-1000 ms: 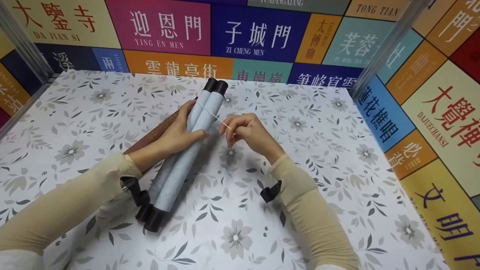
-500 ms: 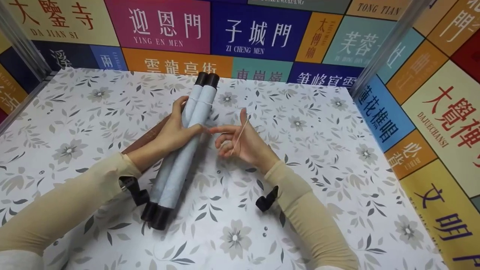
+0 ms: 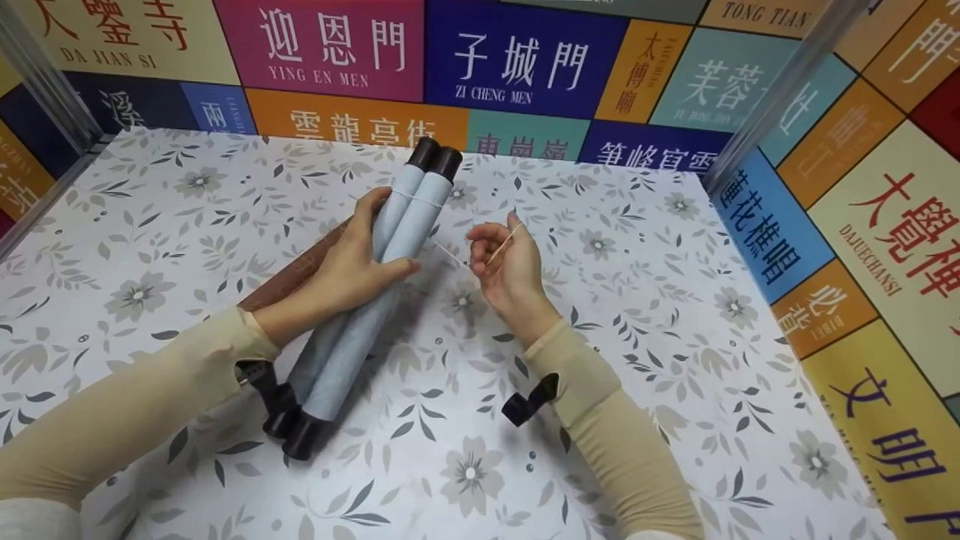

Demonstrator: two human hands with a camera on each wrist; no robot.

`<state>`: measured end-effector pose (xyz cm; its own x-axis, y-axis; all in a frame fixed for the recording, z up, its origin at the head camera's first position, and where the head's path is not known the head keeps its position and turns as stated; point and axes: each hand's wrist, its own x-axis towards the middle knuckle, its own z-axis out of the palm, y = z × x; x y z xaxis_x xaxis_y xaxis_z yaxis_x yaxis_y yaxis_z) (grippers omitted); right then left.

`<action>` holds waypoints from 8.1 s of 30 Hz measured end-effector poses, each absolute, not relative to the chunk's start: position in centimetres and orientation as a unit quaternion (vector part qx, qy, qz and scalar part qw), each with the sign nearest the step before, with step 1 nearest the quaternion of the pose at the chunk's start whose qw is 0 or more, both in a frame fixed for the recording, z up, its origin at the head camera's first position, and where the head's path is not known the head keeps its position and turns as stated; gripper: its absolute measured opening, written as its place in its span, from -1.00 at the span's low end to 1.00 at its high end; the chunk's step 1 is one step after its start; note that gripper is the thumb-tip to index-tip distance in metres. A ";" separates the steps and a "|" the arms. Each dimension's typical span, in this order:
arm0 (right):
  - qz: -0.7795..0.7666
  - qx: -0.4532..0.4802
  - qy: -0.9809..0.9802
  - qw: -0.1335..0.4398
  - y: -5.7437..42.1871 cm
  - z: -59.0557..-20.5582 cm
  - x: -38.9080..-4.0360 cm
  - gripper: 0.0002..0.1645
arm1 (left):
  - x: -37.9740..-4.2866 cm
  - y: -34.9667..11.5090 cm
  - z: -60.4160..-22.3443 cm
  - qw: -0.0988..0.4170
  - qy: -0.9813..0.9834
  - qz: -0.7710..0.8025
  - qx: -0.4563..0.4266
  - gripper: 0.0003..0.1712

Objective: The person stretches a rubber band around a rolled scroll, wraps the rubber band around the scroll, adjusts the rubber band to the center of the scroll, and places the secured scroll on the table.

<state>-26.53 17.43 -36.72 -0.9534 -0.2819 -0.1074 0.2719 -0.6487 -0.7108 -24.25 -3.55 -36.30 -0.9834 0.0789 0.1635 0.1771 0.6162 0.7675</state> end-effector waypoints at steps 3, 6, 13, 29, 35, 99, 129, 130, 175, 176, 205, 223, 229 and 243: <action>-0.920 -0.041 0.369 0.125 17.2 -36.5 -26.2 -0.26 | -24.3 -3.5 -36.5 0.057 -0.897 -0.433 -0.069 0.15; -0.927 -0.068 0.352 0.110 17.0 -36.6 -26.1 -0.31 | -24.3 -3.5 -36.7 0.055 -0.897 -0.433 -0.068 0.15; -0.943 -0.056 0.322 0.066 16.6 -36.8 -26.3 -0.28 | -24.2 -3.4 -37.1 0.046 -0.902 -0.421 -0.077 0.15; -0.933 -0.021 0.357 -0.030 14.8 -35.9 -26.3 -0.29 | -23.7 -3.0 -37.6 0.022 -0.911 -0.402 -0.096 0.13; -0.899 -0.007 0.435 0.037 15.6 -36.1 -26.8 -0.28 | -23.4 -3.4 -38.1 0.011 -0.917 -0.389 -0.093 0.13; -0.835 -0.039 0.535 0.120 17.4 -37.7 -27.8 -0.54 | -21.4 -3.4 -37.8 -0.014 -0.907 -0.400 -0.132 0.19; -0.628 -0.120 0.667 0.383 20.5 -32.7 -31.9 -0.36 | -20.0 -3.4 -38.0 -0.028 -0.906 -0.372 -0.198 0.20; -0.610 -0.135 0.674 0.395 20.4 -32.4 -32.2 -0.31 | -20.0 -3.4 -37.9 -0.027 -0.907 -0.371 -0.199 0.20; -0.307 -0.135 0.815 0.472 16.8 -28.2 -34.5 -0.39 | -19.5 -4.0 -36.3 0.005 -0.907 -0.337 -0.254 0.30; -0.322 -0.116 0.819 0.460 16.9 -28.3 -34.5 -0.35 | -19.4 -4.0 -36.3 0.004 -0.907 -0.340 -0.248 0.30; -0.734 -0.114 0.656 0.133 14.5 -29.8 -29.8 -0.59 | -20.8 -2.8 -33.8 0.068 -0.883 -0.454 -0.091 0.31; -0.723 -0.033 0.681 0.111 12.8 -32.1 -27.5 -0.63 | -21.2 -2.8 -34.8 0.070 -0.879 -0.468 -0.054 0.30; -0.718 -0.038 0.688 0.100 12.5 -32.8 -26.4 -0.65 | -21.3 -2.8 -34.5 0.078 -0.881 -0.464 -0.054 0.29; -0.757 -0.091 0.643 0.072 12.9 -31.9 -26.8 -0.71 | -21.5 -3.1 -34.7 0.064 -0.823 -0.559 -0.076 -0.05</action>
<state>-26.81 12.92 -31.86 -0.9733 -0.2252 0.0446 -0.0079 -0.1617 -0.9868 -21.45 -3.14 -34.68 -0.9801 0.0536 0.1911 0.1974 0.3633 0.9105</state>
